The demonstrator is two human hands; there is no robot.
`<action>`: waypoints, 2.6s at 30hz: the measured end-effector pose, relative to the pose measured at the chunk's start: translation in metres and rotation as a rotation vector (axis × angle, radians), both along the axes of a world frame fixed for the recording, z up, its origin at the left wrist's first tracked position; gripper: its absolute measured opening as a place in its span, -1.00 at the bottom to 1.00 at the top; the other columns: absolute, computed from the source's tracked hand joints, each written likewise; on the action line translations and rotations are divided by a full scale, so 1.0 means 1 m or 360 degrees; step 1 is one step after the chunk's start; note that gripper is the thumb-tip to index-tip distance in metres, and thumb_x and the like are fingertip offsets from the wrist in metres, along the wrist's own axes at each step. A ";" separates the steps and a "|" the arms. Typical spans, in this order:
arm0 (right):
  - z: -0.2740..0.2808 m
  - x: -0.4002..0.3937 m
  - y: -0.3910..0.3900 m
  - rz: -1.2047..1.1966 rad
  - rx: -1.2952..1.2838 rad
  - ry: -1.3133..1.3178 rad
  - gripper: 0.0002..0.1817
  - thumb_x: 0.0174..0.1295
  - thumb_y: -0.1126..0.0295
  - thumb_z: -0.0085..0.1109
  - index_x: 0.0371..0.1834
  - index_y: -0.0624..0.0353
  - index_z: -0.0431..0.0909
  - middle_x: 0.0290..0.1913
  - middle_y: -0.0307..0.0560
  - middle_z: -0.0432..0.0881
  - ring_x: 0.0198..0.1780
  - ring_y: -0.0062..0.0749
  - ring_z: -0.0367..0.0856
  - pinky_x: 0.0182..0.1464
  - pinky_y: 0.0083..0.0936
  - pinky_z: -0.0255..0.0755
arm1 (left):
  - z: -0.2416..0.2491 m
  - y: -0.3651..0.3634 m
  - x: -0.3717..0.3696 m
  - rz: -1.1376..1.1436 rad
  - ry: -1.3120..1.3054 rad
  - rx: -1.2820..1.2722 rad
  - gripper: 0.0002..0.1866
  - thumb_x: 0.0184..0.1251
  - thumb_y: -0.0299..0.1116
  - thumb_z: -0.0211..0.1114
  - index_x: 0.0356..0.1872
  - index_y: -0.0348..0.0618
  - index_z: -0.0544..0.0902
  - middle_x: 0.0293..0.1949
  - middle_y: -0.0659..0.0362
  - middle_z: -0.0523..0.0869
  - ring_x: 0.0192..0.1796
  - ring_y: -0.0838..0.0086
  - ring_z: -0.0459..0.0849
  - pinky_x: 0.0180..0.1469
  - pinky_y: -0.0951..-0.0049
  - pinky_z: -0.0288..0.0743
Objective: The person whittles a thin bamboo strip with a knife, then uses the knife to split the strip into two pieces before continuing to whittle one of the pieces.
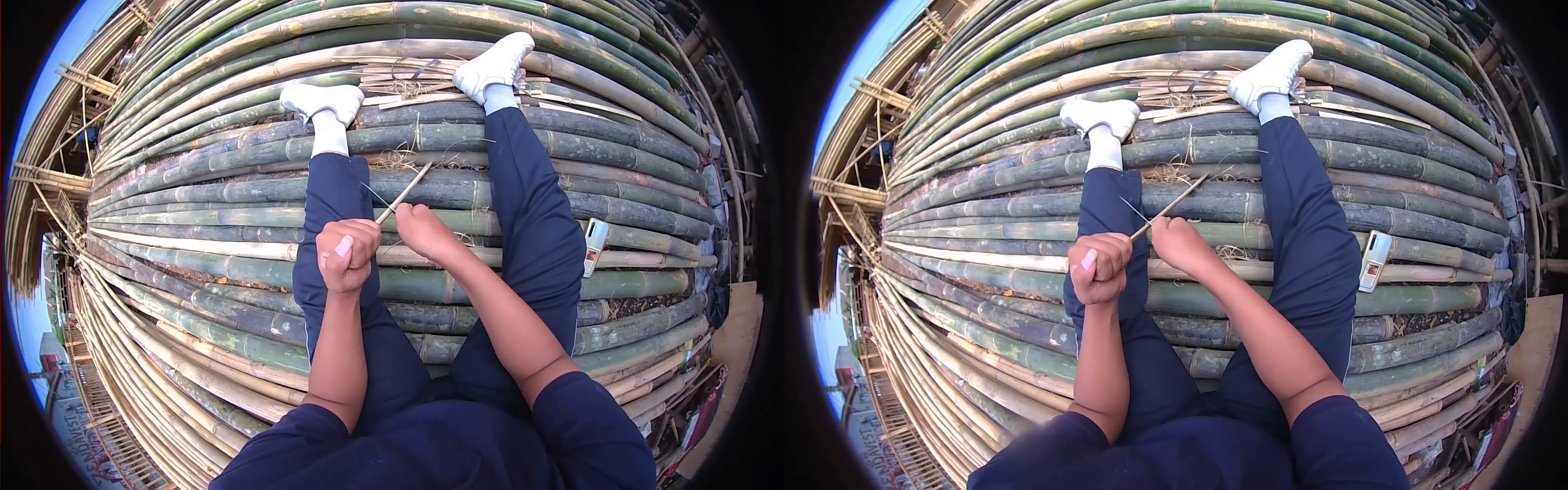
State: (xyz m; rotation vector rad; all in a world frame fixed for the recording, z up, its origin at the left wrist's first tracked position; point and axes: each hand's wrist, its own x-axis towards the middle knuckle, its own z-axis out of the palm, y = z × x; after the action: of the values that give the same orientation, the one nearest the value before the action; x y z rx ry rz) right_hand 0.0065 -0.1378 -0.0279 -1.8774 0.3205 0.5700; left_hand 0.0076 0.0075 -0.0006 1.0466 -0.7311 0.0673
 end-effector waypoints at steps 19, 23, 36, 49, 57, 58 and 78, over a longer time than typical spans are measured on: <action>-0.139 0.037 -0.017 -0.0573 -0.0094 0.0129 -0.40 0.40 0.09 -0.37 -0.14 0.36 0.64 -0.26 0.36 0.67 -0.37 0.10 0.63 -0.24 -0.07 0.47 | 0.001 -0.006 -0.002 -0.0002 -0.0072 -0.0038 -0.50 0.29 -0.32 -0.06 -0.84 -0.02 0.00 -0.87 0.27 0.07 -0.83 0.49 -0.04 -0.63 0.40 -0.05; -0.054 0.020 -0.009 -0.0192 0.0372 0.0460 -0.46 0.41 0.12 -0.36 -0.51 0.32 0.48 -0.69 -0.20 0.33 -0.69 -0.43 0.25 -0.65 -0.30 0.14 | -0.003 0.010 0.006 0.0009 0.0005 -0.0097 -0.48 0.27 -0.28 0.01 -0.85 -0.08 0.02 -0.87 0.24 0.11 -0.82 0.46 0.00 -0.61 0.38 -0.06; -0.043 0.027 0.001 -0.0036 -0.0266 0.0035 -0.35 0.41 0.06 -0.34 -0.09 0.40 0.69 -0.08 0.44 0.69 0.10 0.24 0.66 0.25 -0.05 0.45 | -0.004 -0.001 -0.008 0.0000 -0.0015 0.0034 -0.49 0.22 -0.30 0.03 -0.87 -0.13 0.06 -0.87 0.22 0.13 -0.82 0.42 0.06 -0.60 0.37 0.03; -0.041 0.001 -0.006 -0.0213 -0.0310 -0.0157 -0.41 0.40 0.10 -0.30 -0.14 0.35 0.71 -0.10 0.49 0.66 0.04 0.37 0.64 0.20 0.03 0.46 | -0.001 -0.014 -0.015 -0.0070 -0.0028 0.0079 -0.52 0.20 -0.32 0.04 -0.87 -0.13 0.10 -0.86 0.20 0.15 -0.81 0.39 0.11 -0.61 0.35 0.05; -0.054 0.012 -0.022 -0.0249 -0.0049 0.0102 -0.35 0.39 0.10 -0.34 -0.19 0.51 0.67 -0.12 0.55 0.65 0.08 0.38 0.62 0.24 0.00 0.43 | 0.000 -0.010 -0.011 -0.0088 -0.0051 0.0125 -0.49 0.24 -0.29 0.04 -0.87 -0.12 0.10 -0.87 0.21 0.16 -0.80 0.39 0.09 -0.60 0.36 0.04; -0.023 0.001 -0.022 -0.0131 0.0125 0.0312 -0.35 0.39 0.10 -0.34 -0.19 0.51 0.67 -0.10 0.56 0.64 0.09 0.39 0.61 0.26 0.00 0.41 | 0.000 -0.009 -0.008 -0.0063 -0.0037 0.0078 -0.49 0.25 -0.28 0.04 -0.87 -0.13 0.09 -0.86 0.21 0.16 -0.80 0.39 0.09 -0.60 0.36 0.04; -0.056 0.009 -0.006 -0.0156 -0.0105 0.0026 -0.37 0.39 0.10 -0.33 -0.21 0.52 0.62 -0.15 0.53 0.65 0.00 0.30 0.65 0.19 -0.05 0.42 | 0.000 0.007 0.004 -0.0009 0.0013 0.0001 -0.47 0.27 -0.27 0.01 -0.87 -0.11 0.05 -0.87 0.20 0.14 -0.80 0.40 0.07 -0.59 0.36 0.05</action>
State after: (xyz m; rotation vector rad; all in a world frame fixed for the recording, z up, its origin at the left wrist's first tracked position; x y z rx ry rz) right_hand 0.0155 -0.1436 -0.0839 -1.9095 0.4446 0.5140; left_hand 0.0117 0.0147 -0.0006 1.0448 -0.7269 0.0577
